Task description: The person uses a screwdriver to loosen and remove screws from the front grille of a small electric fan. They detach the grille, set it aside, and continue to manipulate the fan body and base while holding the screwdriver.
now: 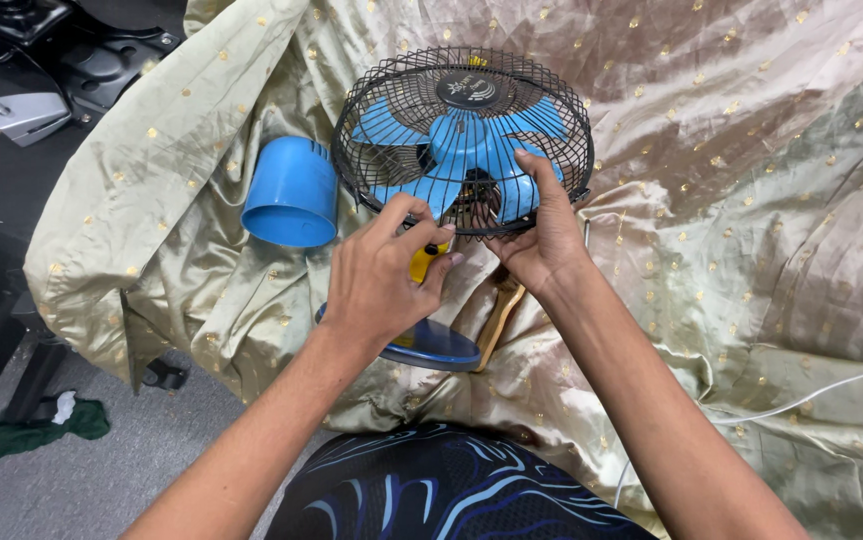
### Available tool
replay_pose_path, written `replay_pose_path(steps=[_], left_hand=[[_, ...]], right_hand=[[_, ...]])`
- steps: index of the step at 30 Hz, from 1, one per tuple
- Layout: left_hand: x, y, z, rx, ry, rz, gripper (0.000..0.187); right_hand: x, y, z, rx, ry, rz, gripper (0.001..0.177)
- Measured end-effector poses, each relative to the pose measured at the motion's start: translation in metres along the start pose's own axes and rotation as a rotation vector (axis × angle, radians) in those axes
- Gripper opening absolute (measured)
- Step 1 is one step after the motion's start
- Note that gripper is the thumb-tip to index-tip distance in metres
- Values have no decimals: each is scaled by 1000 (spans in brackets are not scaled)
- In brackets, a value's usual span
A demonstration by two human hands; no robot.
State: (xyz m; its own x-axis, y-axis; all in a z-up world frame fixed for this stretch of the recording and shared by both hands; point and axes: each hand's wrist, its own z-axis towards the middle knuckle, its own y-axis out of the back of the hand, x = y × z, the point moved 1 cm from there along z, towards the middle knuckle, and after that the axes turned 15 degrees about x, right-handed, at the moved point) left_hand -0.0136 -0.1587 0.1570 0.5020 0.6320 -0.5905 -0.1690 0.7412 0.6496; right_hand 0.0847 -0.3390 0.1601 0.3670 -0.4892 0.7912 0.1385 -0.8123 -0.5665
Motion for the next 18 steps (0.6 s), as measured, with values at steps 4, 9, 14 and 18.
replay_pose_path(steps=[4,9,14,18], left_hand=[[-4,-12,0,-150,43,-118,21],[-5,-24,0,-252,207,-292,15],[-6,-25,-1,-292,316,-348,22],[-10,-27,-4,-325,336,-309,28]], right_hand=[[0,6,-2,-45,-85,-38,58],[-2,12,-5,-88,-206,-70,70],[-4,18,-4,-16,-208,-73,75],[-3,17,-8,-28,-211,-86,76]])
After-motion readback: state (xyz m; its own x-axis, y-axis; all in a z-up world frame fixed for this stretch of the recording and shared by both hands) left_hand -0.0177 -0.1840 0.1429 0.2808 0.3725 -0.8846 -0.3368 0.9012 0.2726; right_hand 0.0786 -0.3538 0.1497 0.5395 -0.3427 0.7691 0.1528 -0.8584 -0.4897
